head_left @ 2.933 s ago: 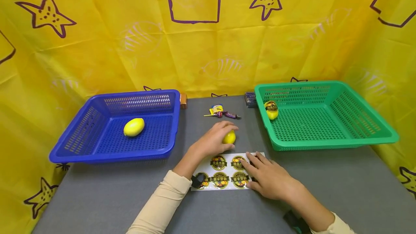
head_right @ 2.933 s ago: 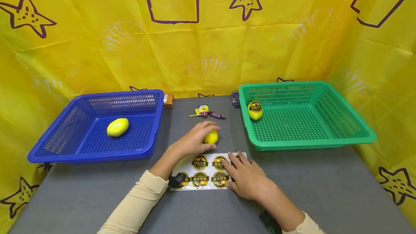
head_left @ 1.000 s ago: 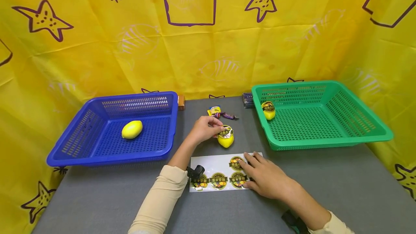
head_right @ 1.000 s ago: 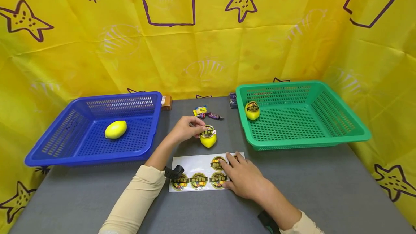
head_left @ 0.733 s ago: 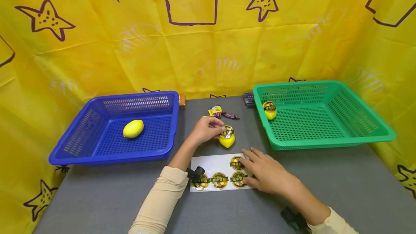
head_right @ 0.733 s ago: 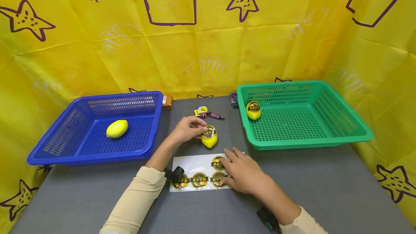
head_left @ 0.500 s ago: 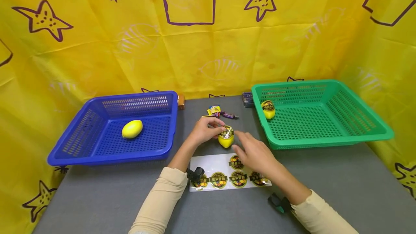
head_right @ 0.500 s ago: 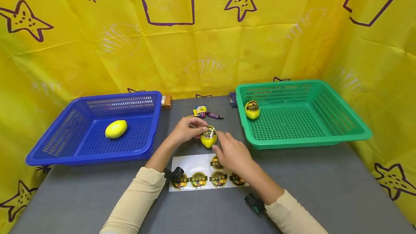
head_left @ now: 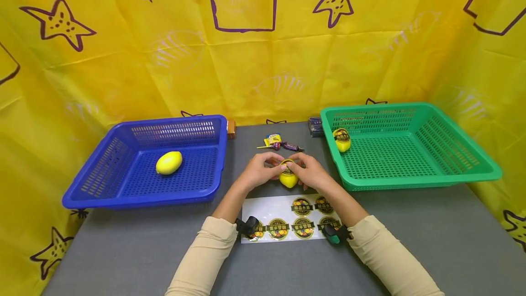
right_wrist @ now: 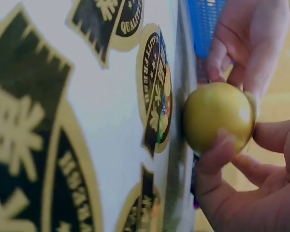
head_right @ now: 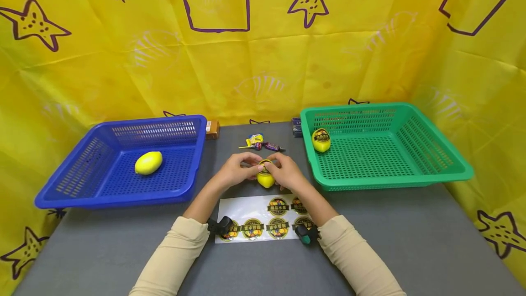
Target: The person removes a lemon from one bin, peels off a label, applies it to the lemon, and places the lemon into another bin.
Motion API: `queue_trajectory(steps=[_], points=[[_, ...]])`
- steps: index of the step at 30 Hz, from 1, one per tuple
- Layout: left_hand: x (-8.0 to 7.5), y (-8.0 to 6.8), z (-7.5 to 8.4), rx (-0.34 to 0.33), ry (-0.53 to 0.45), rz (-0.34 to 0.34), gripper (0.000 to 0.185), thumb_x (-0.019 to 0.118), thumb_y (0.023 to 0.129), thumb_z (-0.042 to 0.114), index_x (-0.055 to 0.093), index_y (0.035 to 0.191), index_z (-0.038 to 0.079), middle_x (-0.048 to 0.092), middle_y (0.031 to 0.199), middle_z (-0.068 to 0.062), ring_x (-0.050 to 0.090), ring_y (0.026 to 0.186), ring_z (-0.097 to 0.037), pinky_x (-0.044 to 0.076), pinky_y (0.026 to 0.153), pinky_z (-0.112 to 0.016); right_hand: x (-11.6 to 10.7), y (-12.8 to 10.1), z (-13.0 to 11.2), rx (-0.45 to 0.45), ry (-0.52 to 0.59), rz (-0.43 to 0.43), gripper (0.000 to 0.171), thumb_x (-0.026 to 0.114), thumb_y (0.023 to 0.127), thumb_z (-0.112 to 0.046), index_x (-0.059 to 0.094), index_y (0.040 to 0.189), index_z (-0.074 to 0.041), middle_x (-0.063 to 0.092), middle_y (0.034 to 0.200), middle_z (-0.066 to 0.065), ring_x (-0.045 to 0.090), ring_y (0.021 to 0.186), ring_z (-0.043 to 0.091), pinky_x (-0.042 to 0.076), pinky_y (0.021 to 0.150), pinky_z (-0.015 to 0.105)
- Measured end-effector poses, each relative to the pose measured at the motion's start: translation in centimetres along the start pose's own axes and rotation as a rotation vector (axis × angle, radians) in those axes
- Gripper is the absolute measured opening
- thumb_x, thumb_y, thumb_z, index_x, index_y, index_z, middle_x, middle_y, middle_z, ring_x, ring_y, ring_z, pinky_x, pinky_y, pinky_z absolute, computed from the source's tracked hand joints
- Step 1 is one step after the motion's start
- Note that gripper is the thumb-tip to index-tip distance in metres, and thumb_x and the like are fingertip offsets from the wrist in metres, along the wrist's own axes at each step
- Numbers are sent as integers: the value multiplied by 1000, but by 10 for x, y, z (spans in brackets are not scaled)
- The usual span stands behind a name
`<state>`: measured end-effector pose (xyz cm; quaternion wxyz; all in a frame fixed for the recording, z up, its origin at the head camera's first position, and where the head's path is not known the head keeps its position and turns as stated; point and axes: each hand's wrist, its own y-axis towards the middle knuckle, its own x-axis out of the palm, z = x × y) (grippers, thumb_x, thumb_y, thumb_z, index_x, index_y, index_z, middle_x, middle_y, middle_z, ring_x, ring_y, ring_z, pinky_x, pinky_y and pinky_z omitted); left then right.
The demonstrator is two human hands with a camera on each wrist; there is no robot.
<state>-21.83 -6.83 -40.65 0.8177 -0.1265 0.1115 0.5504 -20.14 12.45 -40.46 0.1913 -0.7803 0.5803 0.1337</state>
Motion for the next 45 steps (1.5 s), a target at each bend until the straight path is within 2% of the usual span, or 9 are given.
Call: queue_trajectory(steps=[7,14,22,26,30,34,39,42,45], points=[[-4,-2,-3,-106,-130,-47,36,72,95,13,63,127,1,64,113,-18,70,83,-28,61,71,-39,0,2,6,55,181,-67,35,52,106,-21,51,138,-5,59,102,19,57,56,24,52,46,32],[-5,1,-10,-104,-211,-55,36,71,91,-4,65,126,-2,68,116,-20,70,87,-25,60,74,-38,-3,4,17,170,471,-104,36,51,106,-11,49,141,-7,51,103,18,55,58,19,52,50,26],[-5,0,-14,-121,-264,-38,41,70,86,-13,65,126,-5,68,119,-22,70,84,-21,60,74,-36,-5,6,25,216,635,-124,42,47,106,-8,46,149,-5,57,97,14,56,58,15,54,53,25],[-6,-4,-12,-122,-242,-42,41,67,89,-14,63,129,-6,67,121,-23,70,86,-21,60,75,-35,-2,2,19,178,444,-109,47,47,108,-32,47,149,-9,60,103,17,59,63,20,56,56,31],[-8,-10,-11,-111,-196,-47,44,64,90,-16,59,132,-6,65,125,-24,70,93,-24,59,79,-34,4,2,8,22,-64,-63,62,68,93,-50,54,141,-12,62,108,15,61,76,24,55,64,37],[-11,-17,-12,-62,-88,-49,46,65,89,-14,58,134,-6,64,127,-23,67,107,-30,57,85,-35,7,1,-7,-105,-447,-12,63,84,79,-40,60,130,-10,65,101,7,60,84,22,51,73,40],[-13,-26,-12,-1,126,-31,44,71,89,-6,60,132,-2,63,129,-21,63,116,-34,54,92,-39,-15,-8,-37,-155,-511,-62,61,84,78,-35,58,127,-9,65,97,5,60,82,21,50,72,38],[-12,-30,-11,39,254,-45,43,74,89,2,62,130,1,63,129,-19,62,116,-35,52,96,-43,-47,-16,-62,-195,-443,-66,62,81,81,-30,54,132,-7,63,104,10,59,84,24,51,72,36],[-11,-34,-8,75,397,-44,43,77,88,10,64,129,5,64,127,-16,60,118,-33,47,101,-46,-86,-22,-85,-198,-429,6,66,78,85,-26,48,138,-3,60,114,18,58,92,31,51,75,41]])
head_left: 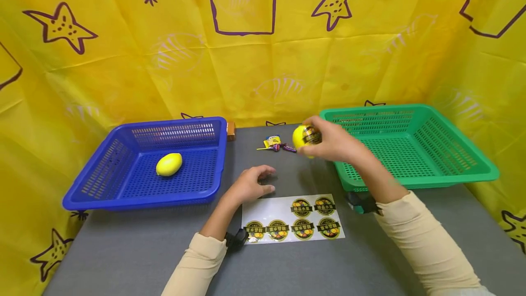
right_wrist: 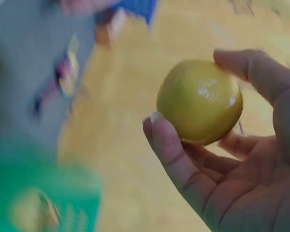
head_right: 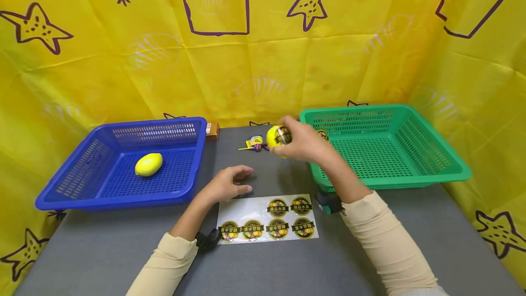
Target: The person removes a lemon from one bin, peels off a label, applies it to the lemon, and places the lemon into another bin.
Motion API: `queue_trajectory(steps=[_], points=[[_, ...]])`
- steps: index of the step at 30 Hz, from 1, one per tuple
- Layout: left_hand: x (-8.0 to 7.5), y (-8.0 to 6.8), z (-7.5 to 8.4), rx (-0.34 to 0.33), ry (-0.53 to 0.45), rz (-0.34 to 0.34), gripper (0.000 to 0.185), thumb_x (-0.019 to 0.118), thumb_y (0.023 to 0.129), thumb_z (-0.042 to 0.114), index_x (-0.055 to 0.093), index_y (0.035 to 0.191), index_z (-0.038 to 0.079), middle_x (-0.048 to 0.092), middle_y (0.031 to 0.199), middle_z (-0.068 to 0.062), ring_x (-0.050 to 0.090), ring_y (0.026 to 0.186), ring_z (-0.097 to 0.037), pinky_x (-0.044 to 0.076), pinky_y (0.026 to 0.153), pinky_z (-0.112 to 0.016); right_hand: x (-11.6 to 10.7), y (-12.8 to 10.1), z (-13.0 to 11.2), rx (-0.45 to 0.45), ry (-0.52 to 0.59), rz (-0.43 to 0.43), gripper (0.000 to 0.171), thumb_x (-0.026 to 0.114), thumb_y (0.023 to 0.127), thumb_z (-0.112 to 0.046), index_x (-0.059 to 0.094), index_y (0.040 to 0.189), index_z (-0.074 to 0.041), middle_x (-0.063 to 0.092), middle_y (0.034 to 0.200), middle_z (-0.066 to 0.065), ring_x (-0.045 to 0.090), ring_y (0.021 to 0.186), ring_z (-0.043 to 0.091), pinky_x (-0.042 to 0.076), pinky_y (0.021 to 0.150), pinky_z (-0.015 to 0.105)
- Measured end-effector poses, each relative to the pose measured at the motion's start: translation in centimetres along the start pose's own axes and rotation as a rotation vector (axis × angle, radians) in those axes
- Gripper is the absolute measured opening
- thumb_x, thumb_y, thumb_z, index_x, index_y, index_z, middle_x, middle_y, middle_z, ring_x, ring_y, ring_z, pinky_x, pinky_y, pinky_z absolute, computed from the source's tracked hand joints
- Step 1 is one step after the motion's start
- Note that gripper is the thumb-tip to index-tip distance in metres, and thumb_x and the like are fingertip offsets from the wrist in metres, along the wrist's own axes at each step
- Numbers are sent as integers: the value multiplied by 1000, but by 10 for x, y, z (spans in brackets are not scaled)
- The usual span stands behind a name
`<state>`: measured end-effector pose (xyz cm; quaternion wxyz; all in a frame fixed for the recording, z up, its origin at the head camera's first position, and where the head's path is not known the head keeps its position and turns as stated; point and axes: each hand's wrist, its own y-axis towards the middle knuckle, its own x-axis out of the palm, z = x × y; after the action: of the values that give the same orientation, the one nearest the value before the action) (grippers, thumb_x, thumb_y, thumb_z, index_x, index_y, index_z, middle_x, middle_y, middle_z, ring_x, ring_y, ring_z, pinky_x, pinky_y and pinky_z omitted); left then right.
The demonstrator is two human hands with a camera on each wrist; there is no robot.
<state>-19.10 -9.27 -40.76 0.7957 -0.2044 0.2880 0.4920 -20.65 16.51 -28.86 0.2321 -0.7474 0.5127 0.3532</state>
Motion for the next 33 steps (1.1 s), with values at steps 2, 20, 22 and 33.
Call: queue_trajectory(steps=[2,20,22,33], points=[[0,-3,3,10,83,7,44,78,88,15,65,129,7,64,127,-15,58,121,-33,45,102,-49,-29,1,5,44,-42,60,70,75,87,-29,42,142,-1,57,118,22,56,97,36,49,79,46],[-6,-29,18,119,265,-29,44,74,92,24,64,130,5,64,130,-12,56,124,-32,43,104,-50,-61,30,149,514,-98,-188,74,72,90,-25,34,135,20,45,119,35,60,92,42,58,77,45],[-6,-30,17,115,265,-31,43,74,93,24,64,130,5,64,130,-11,56,124,-32,43,104,-50,-57,31,155,526,-79,-181,78,72,91,-25,30,139,20,43,122,37,60,93,43,58,78,46],[-22,-35,33,120,231,-13,43,73,93,26,64,131,7,62,133,-10,53,127,-30,42,106,-49,-60,31,152,477,-57,-219,91,73,92,-16,11,149,19,23,143,45,59,80,33,56,76,45]])
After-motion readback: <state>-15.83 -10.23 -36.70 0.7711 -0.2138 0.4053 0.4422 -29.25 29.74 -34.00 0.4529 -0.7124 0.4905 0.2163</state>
